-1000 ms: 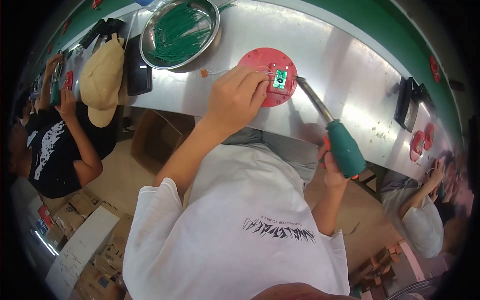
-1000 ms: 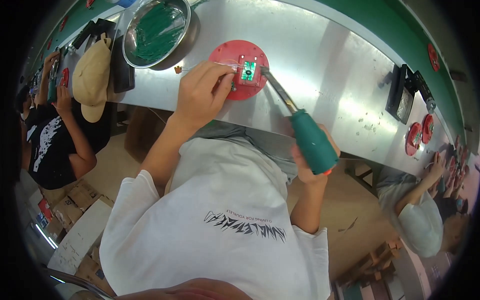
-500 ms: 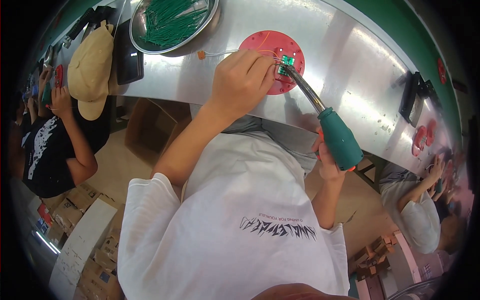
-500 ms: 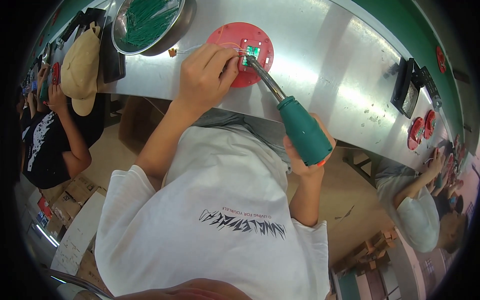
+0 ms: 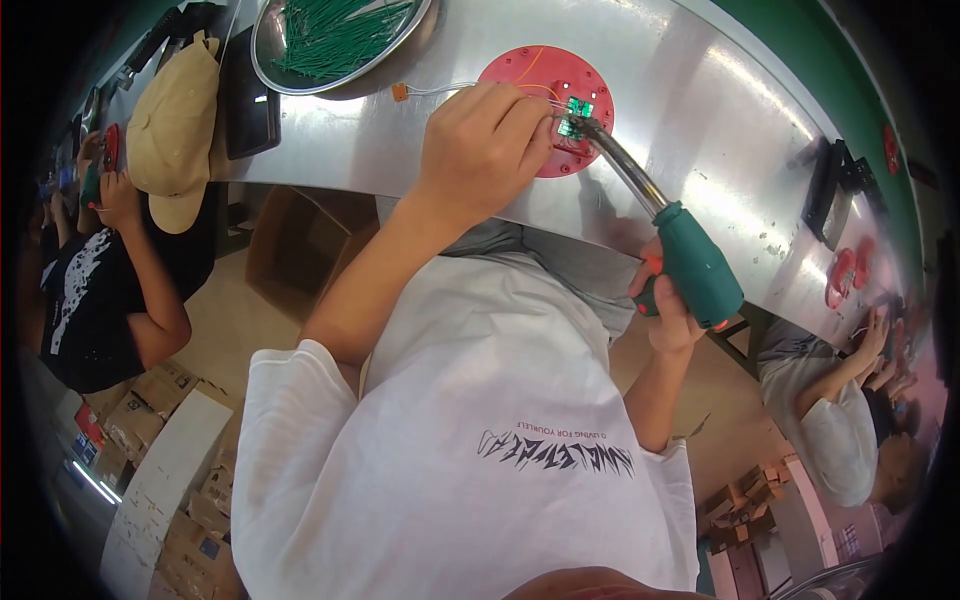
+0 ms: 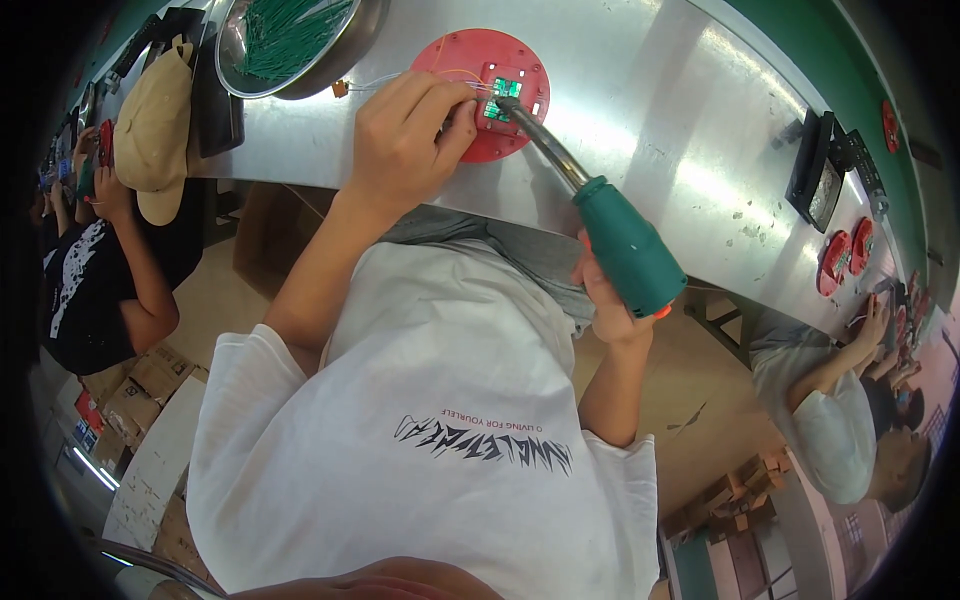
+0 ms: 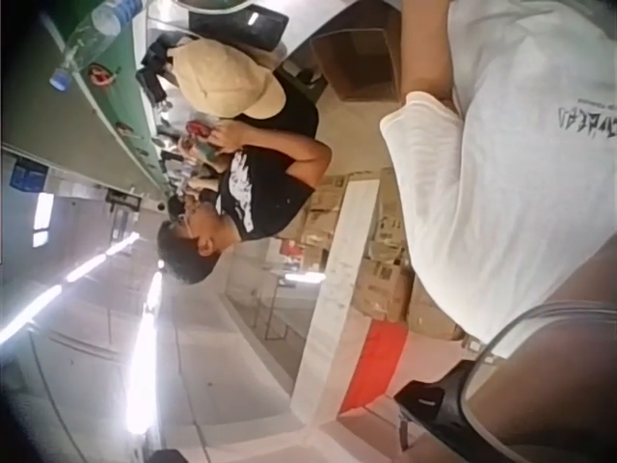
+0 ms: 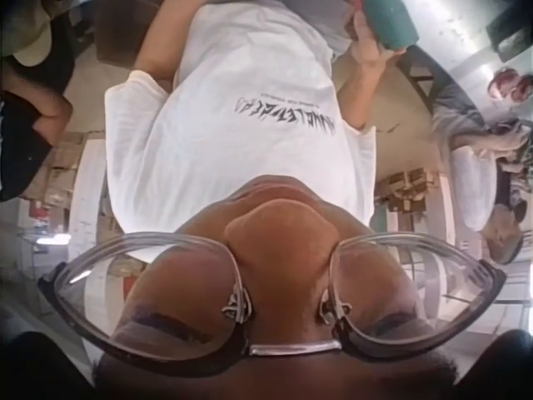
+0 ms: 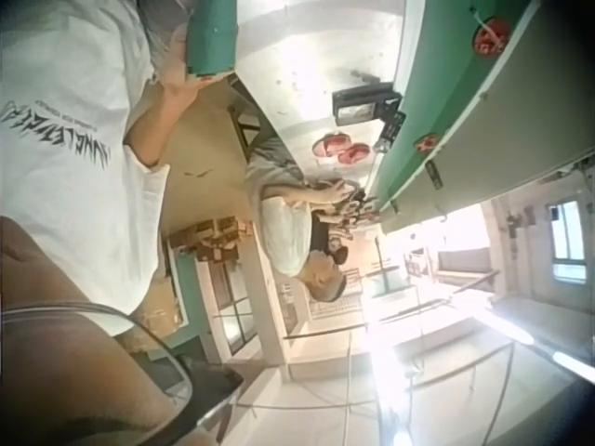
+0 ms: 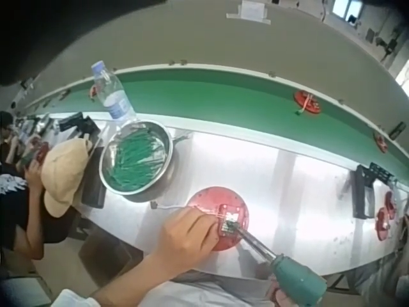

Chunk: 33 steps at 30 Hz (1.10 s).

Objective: Soldering wires and components onto a PCB mounted on a red circular base at an electronics assembly line.

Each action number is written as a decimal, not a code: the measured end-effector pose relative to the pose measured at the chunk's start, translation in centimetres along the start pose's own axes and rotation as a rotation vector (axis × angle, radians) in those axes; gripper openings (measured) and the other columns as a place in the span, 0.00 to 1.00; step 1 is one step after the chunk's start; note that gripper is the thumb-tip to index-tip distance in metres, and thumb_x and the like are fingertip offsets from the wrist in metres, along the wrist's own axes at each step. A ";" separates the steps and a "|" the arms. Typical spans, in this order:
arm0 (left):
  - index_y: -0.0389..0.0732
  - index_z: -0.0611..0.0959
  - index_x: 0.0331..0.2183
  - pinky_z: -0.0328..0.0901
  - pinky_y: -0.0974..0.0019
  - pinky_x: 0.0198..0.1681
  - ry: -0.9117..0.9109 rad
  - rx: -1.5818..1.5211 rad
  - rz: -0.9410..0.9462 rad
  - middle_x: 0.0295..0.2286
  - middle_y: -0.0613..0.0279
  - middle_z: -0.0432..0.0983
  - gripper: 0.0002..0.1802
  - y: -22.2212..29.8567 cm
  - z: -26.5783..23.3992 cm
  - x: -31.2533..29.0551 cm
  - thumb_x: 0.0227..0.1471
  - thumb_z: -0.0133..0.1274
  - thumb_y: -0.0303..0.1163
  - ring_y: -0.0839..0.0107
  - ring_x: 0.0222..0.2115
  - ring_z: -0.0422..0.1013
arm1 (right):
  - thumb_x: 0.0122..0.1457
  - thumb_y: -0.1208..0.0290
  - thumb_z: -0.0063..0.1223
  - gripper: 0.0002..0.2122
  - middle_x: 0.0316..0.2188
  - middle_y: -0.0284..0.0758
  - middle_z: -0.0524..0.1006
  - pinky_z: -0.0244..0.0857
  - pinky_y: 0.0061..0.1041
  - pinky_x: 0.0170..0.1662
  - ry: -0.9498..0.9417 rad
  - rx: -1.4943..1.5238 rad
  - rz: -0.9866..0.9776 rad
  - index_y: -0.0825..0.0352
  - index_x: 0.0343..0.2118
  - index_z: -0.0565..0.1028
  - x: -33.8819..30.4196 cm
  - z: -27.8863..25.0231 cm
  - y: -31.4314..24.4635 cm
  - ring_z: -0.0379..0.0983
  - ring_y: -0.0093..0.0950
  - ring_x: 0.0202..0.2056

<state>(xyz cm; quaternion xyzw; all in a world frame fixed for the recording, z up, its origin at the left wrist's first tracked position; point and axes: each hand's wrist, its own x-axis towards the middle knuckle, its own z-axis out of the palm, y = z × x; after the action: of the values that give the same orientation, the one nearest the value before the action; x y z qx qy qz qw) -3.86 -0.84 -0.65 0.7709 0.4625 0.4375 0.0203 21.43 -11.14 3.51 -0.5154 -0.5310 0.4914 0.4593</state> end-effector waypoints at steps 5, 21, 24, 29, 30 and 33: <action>0.42 0.79 0.27 0.66 0.61 0.27 0.005 0.004 -0.002 0.24 0.63 0.72 0.06 0.1 0.1 0.0 0.43 0.60 0.26 0.64 0.24 0.71 | 0.57 0.65 0.51 0.22 0.35 0.48 0.76 0.64 0.27 0.30 0.040 0.049 -0.093 0.80 0.48 0.72 0.2 -0.7 0.5 0.71 0.28 0.20; 0.42 0.79 0.27 0.66 0.60 0.27 0.000 0.008 0.005 0.25 0.63 0.73 0.06 0.0 -0.2 0.1 0.43 0.60 0.26 0.62 0.24 0.71 | 0.59 0.65 0.58 0.20 0.40 0.40 0.79 0.63 0.23 0.25 0.011 0.128 -0.094 0.76 0.48 0.75 -0.3 -0.4 0.6 0.71 0.24 0.22; 0.42 0.79 0.27 0.66 0.60 0.27 -0.003 0.006 0.007 0.25 0.63 0.73 0.06 0.0 -0.2 0.1 0.43 0.60 0.26 0.62 0.24 0.71 | 0.59 0.67 0.58 0.19 0.39 0.41 0.79 0.65 0.25 0.26 0.017 0.141 -0.119 0.76 0.48 0.75 -0.2 -0.3 0.8 0.72 0.25 0.23; 0.42 0.81 0.28 0.67 0.61 0.27 -0.002 -0.019 0.021 0.24 0.64 0.73 0.07 -0.1 -0.3 -0.1 0.41 0.60 0.25 0.63 0.24 0.71 | 0.56 0.69 0.61 0.19 0.36 0.42 0.79 0.68 0.25 0.28 0.018 0.117 -0.091 0.77 0.47 0.75 -0.2 -0.4 0.8 0.72 0.25 0.22; 0.42 0.81 0.28 0.67 0.62 0.27 0.000 -0.022 0.030 0.24 0.64 0.73 0.07 -0.1 -0.4 -0.1 0.40 0.61 0.25 0.64 0.24 0.71 | 0.54 0.70 0.62 0.20 0.34 0.41 0.79 0.69 0.25 0.29 0.007 0.104 -0.074 0.77 0.47 0.75 -0.2 -0.4 0.8 0.73 0.25 0.22; 0.41 0.82 0.28 0.67 0.63 0.26 0.004 -0.034 0.033 0.24 0.65 0.73 0.08 -0.2 -0.4 -0.1 0.39 0.61 0.24 0.65 0.24 0.71 | 0.52 0.70 0.63 0.18 0.30 0.39 0.79 0.68 0.23 0.30 0.027 0.094 -0.009 0.77 0.43 0.77 -0.3 0.0 0.4 0.73 0.24 0.22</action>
<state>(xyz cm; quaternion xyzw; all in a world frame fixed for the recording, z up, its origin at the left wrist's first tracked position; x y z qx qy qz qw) -4.27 -0.98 -0.59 0.7772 0.4421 0.4470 0.0252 21.48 -11.46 3.12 -0.4976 -0.5034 0.5066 0.4923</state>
